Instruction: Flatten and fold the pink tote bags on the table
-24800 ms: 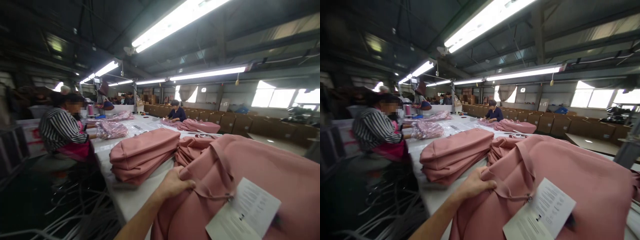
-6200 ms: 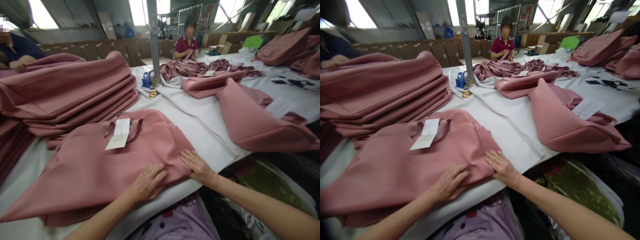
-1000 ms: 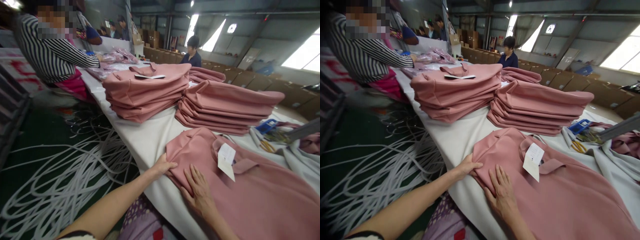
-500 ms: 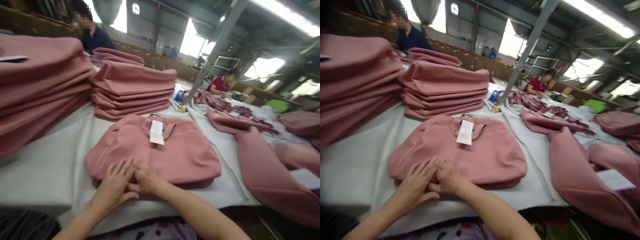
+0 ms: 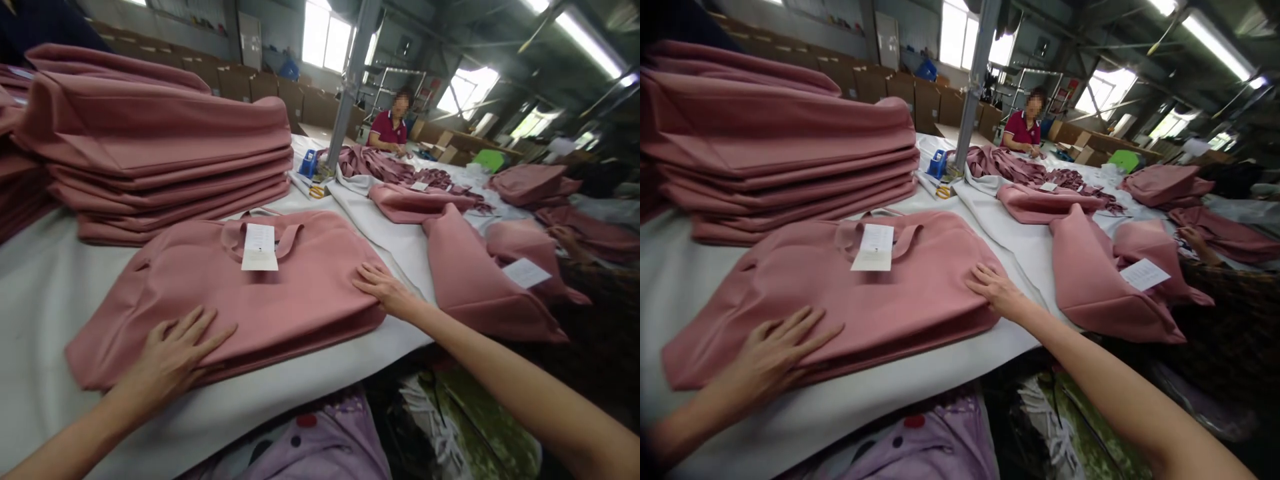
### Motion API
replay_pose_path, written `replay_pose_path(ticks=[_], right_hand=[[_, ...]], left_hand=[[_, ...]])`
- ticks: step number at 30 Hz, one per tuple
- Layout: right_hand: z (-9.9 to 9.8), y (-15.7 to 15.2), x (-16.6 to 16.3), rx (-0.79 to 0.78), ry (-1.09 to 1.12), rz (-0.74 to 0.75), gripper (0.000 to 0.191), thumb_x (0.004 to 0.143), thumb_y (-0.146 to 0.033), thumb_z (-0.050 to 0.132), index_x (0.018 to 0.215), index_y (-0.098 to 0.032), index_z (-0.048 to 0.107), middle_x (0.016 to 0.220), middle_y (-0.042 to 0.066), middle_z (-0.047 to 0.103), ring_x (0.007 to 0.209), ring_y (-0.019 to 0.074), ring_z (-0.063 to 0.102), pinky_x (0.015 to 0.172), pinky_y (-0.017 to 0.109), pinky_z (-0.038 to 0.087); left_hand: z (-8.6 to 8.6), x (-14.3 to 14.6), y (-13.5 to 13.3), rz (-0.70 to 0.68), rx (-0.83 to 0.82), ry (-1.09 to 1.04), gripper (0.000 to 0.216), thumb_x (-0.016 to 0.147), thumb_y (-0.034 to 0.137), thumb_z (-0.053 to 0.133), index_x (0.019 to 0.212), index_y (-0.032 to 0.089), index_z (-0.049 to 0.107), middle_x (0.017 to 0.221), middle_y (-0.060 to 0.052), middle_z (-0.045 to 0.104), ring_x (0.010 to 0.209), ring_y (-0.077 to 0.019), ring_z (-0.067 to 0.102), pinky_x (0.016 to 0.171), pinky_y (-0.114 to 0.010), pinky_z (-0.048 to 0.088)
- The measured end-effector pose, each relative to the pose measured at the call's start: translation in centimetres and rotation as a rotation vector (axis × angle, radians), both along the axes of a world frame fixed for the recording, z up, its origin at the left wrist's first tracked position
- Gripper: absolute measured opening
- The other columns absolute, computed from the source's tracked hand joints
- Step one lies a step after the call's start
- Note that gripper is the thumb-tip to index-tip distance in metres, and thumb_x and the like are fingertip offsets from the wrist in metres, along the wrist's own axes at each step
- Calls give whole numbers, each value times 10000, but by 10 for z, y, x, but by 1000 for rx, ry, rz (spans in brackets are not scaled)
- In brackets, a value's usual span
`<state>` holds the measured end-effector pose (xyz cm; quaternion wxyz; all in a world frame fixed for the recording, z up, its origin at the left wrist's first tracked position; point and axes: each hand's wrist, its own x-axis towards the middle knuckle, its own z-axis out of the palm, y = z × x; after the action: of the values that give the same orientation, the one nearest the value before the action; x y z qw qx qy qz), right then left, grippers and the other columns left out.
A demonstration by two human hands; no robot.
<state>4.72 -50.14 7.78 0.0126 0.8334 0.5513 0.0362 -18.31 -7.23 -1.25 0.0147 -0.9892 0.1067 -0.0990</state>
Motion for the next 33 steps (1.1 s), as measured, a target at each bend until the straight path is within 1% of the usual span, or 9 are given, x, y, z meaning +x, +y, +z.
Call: replay_pose_path(ticks=[5,11,16,19,23,25,28,31,33], right_hand=[[-17,-4,-17,111,56,47,591,694,-1,374,1234,-102,592,1268,92,584,1284,233,435,1091,432,310],[-61,-24,-82,204,5,-59,656,707,-37,399,1339,-162,522,1413,159,441,1345,298,338,1078,538,287],[-80,-21,-104,252,-4,-141,623,751,-114,441,1363,-214,502,1443,166,391,1345,313,326,1060,540,286],[-80,-18,-99,262,-6,-132,613,751,-147,451,1358,-212,507,1439,162,394,1332,319,339,1052,538,291],[-80,-20,-95,265,10,-117,614,749,-157,461,1360,-205,502,1440,163,390,1331,320,337,1039,537,301],[-77,-22,-96,248,36,-115,605,763,-164,472,1367,-194,494,1446,169,383,1337,324,327,1047,542,289],[-56,-18,-96,228,103,-108,515,821,-245,524,1331,-179,529,1437,182,396,1324,333,351,1057,541,275],[-17,0,-87,246,210,-72,259,920,-352,530,1097,-220,666,1221,114,607,1153,270,537,1109,538,179],[7,18,-76,278,237,-39,271,988,-364,458,951,-223,686,1010,50,686,988,205,616,1138,527,96]], left_hand=[[1,-9,18,-50,-50,71,460,957,362,296,1395,357,438,1439,-60,476,1271,-339,478,953,-490,381],[-15,-38,13,8,-23,85,523,840,205,423,1325,362,538,1481,-88,414,1357,-395,348,1061,-585,275],[-31,-48,16,-22,44,45,441,860,256,409,1235,341,626,1381,-77,530,1284,-423,411,1000,-614,322],[-14,-33,9,-45,37,-6,409,867,488,491,1188,299,660,1313,-135,565,1191,-425,477,966,-608,352],[25,13,-32,-299,3,123,626,829,701,470,1240,252,614,1312,-142,554,1114,-333,543,963,-468,412],[35,37,-56,-467,-36,261,656,868,691,406,1421,338,401,1512,-104,348,1325,-371,369,1073,-551,288],[31,55,-79,-527,-94,378,626,895,672,363,1463,436,239,1592,-86,137,1414,-432,161,1084,-663,154],[21,55,-82,-506,-112,393,620,895,666,373,1459,459,217,1597,-95,91,1417,-454,121,1079,-679,131],[17,51,-79,-517,-114,370,624,893,666,381,1458,468,206,1598,-93,87,1415,-456,128,1080,-676,136]])
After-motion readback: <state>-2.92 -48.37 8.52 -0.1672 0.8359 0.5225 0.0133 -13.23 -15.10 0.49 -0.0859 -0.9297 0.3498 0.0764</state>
